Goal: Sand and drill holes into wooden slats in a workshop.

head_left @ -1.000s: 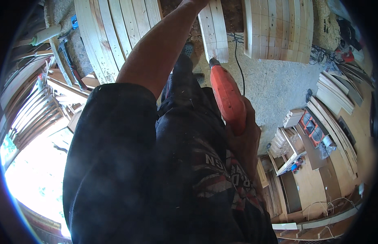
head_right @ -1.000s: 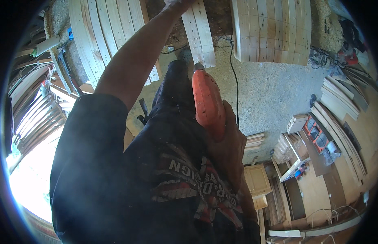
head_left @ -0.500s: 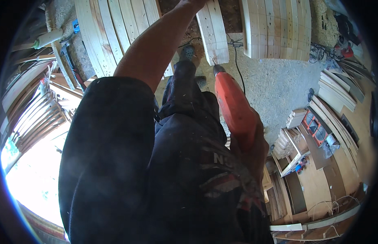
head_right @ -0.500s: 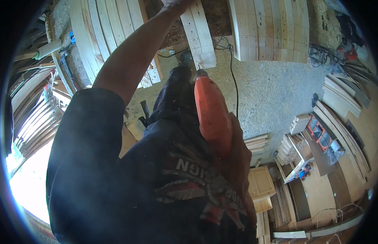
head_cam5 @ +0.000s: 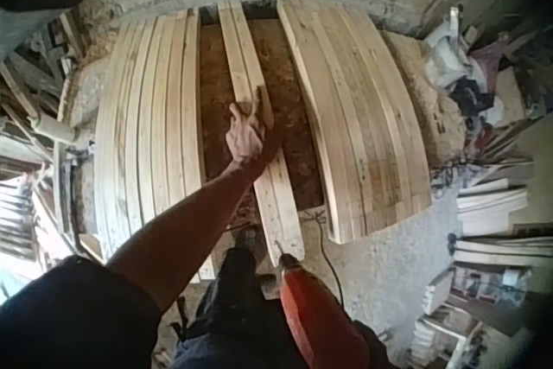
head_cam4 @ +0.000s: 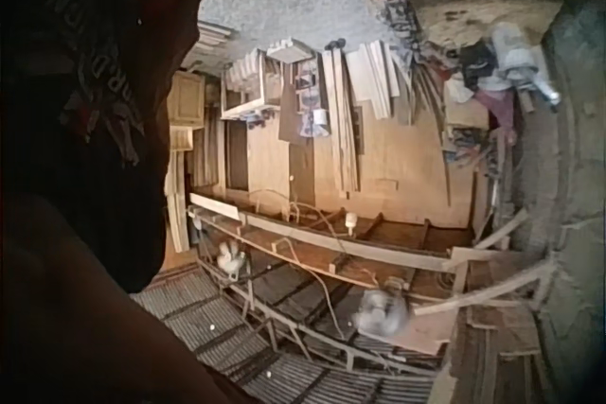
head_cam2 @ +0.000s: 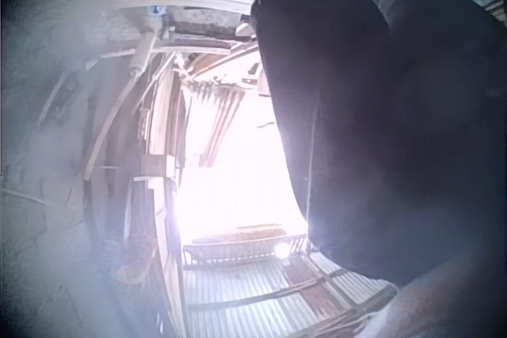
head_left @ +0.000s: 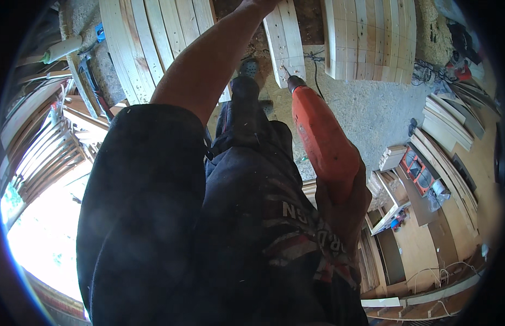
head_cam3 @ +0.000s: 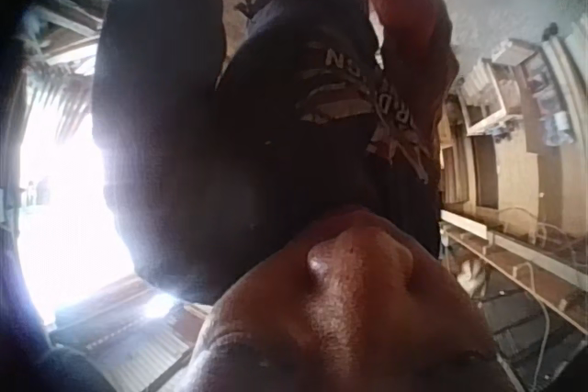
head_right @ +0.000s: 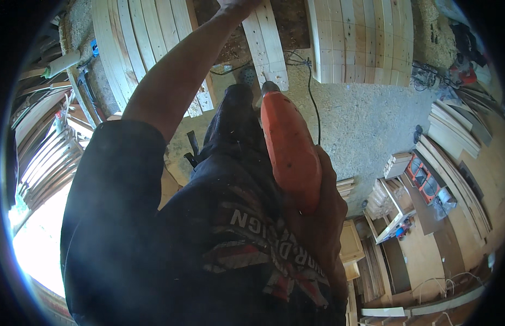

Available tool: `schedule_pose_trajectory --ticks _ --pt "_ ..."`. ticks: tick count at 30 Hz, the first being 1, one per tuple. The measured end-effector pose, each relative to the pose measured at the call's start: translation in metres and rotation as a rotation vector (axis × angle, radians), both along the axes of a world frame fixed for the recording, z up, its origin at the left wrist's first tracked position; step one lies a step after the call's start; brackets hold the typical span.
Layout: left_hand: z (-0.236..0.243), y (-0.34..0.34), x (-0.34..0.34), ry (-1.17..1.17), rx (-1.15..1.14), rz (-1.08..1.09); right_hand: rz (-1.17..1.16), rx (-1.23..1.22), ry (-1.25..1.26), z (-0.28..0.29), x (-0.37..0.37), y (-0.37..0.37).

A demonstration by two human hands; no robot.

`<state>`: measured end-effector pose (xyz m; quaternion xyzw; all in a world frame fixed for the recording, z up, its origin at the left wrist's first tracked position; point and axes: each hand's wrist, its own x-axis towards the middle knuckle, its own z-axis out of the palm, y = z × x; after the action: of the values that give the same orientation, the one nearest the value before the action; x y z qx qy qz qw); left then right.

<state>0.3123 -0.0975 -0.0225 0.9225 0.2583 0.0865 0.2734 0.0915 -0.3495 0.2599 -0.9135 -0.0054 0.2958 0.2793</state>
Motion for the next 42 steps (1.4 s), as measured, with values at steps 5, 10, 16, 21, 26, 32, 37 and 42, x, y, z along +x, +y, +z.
schedule_pose_trajectory --ticks 5,10,16,21,26,32,37,42 --pt "0.000 -0.002 0.001 -0.011 0.020 0.016 0.020 0.042 0.043 -0.001 0.008 0.002" --pt "-0.001 -0.001 0.000 0.027 -0.033 -0.008 -0.072 0.044 0.187 0.002 0.015 0.007" --pt "-0.004 0.001 -0.002 0.029 -0.029 -0.014 -0.033 0.044 0.160 -0.001 0.024 0.012" --pt "-0.007 -0.003 -0.001 0.018 -0.003 0.002 -0.111 0.005 0.249 -0.003 0.026 0.019" --pt "-0.012 -0.002 0.000 -0.017 -0.013 0.016 -0.078 0.047 0.179 -0.011 0.032 0.022" --pt "-0.008 0.001 0.002 0.054 -0.023 -0.009 -0.043 0.037 0.157 -0.013 0.035 0.021" --pt "-0.001 0.001 0.002 0.077 -0.036 -0.013 -0.029 0.035 0.162 -0.008 0.035 0.017" --pt "0.000 -0.001 0.002 0.039 -0.001 -0.005 -0.015 0.041 0.157 -0.014 0.036 0.019"
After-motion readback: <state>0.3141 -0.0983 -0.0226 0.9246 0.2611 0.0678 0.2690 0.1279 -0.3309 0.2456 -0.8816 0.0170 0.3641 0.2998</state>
